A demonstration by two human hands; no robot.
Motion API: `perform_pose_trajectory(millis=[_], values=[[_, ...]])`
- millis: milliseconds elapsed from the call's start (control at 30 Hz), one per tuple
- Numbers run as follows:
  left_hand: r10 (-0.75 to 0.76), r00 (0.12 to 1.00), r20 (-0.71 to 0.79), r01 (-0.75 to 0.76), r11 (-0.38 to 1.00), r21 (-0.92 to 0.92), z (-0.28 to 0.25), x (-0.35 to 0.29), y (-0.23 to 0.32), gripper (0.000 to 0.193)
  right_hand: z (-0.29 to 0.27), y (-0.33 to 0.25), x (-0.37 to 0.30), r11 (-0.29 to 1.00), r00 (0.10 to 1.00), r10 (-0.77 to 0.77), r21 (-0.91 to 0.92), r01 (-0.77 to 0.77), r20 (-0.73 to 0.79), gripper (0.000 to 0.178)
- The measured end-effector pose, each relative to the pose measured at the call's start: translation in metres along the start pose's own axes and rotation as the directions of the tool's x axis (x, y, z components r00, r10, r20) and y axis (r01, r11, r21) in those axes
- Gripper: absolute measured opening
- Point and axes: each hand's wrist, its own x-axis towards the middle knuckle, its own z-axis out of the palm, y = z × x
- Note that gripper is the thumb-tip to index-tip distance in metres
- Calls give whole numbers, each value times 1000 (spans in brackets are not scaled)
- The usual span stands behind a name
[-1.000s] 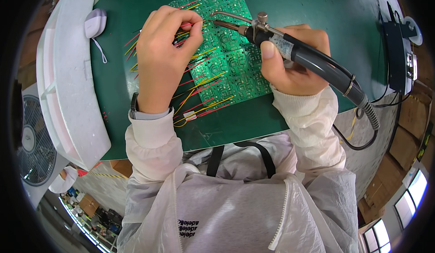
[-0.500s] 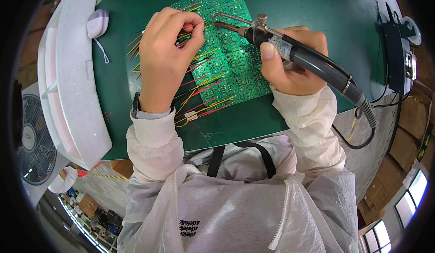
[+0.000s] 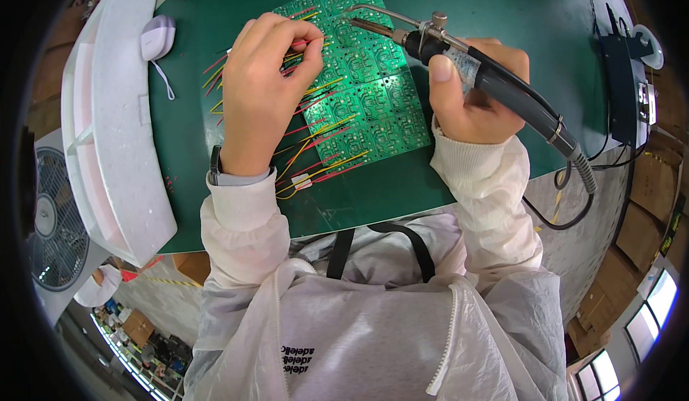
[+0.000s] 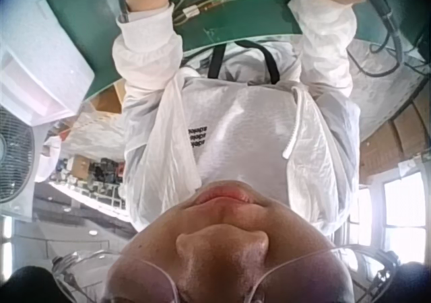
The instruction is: The person retrieves wires from a foam container and solders them onto a circuit board using a soldering iron.
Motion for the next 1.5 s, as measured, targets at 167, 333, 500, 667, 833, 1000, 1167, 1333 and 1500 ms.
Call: perform_pose_trajectory(millis=[167, 333, 500, 667, 833, 1000, 1167, 1333, 1500], values=[[27, 1000, 4, -27, 999, 20, -3, 1, 1, 11, 2, 4, 1, 1000, 998, 12, 25, -10, -66, 19], [33, 995, -98, -26, 997, 73, -43, 4, 8, 15, 10, 6, -2, 980, 979, 99, 186, -65, -176, 28], [-88, 964, -252, 139, 972, 190, -126, 14, 37, 13, 8, 4, -2, 980, 989, 64, 197, -37, -134, 29], [-68, 995, -74, 77, 990, 118, -99, 2, 37, 9, 8, 5, -2, 978, 986, 83, 200, -53, -144, 29], [-111, 989, 101, 103, 991, 81, -34, 2, 18, 10, 13, 7, 2, 994, 991, 11, 105, 3, -133, 24], [-111, 985, 129, 101, 992, 80, -20, 1, 13, 9, 12, 9, 1, 995, 991, 23, 97, -10, -134, 25], [-82, 989, 122, 69, 992, 109, -18, 3, 13, 6, 10, 7, 2, 994, 992, 25, 107, -12, -126, 24], [-162, 985, 54, 165, 985, -51, -23, 10, 14, 7, 9, 5, -1, 983, 987, 95, 167, -72, -131, 27], [-201, 980, 7, 201, 979, -37, -11, 6, 16, 6, 6, 4, -4, 973, 981, 149, 196, -123, -127, 30]])
